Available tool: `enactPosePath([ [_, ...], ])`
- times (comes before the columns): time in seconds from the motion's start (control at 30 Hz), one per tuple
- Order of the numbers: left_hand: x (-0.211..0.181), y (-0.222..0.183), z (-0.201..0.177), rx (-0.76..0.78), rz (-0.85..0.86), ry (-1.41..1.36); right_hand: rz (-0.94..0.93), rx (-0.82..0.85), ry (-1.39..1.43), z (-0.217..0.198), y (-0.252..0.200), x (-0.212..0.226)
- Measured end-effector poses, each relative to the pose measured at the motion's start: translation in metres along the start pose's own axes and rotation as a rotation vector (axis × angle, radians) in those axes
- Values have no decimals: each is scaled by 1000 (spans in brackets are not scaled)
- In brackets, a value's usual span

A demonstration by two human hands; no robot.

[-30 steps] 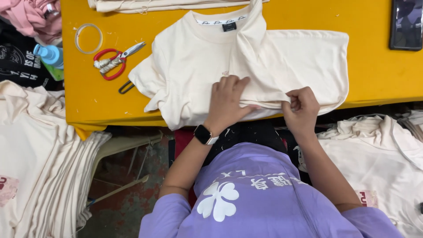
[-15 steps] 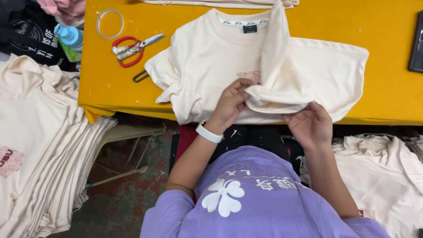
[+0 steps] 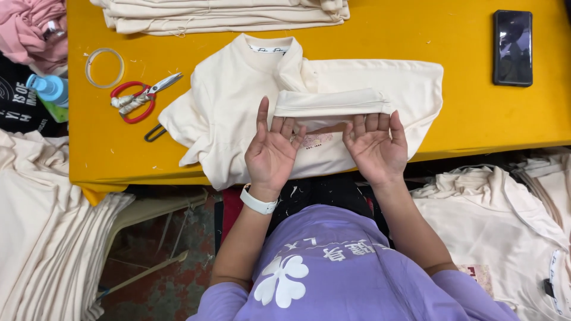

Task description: Inspecting t-shirts and trimming excess threads using scissors at a quality control station.

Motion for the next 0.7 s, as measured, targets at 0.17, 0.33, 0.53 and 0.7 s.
enactPosePath([
  [0.17, 7, -1, 5, 30, 95, 113, 1, 46, 49, -5, 8, 11],
  [0.33, 7, -1, 15, 119, 110, 241, 11, -14, 64, -28, 19, 21],
  [0.53, -19, -1, 23, 297, 126, 917, 34, -6, 76, -3, 22, 21],
  [0.7, -33, 1, 72, 337, 180, 1256, 35, 61, 51, 7, 17, 18],
])
Point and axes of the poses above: each hand's wrist, its own y-axis towards the middle knuckle, its own z-axis out of the palm, x = y × z, the point moved 1 cm from there along y, towards the middle knuckle, and after that the axes turned 5 degrees about x, right-handed, at the moved point
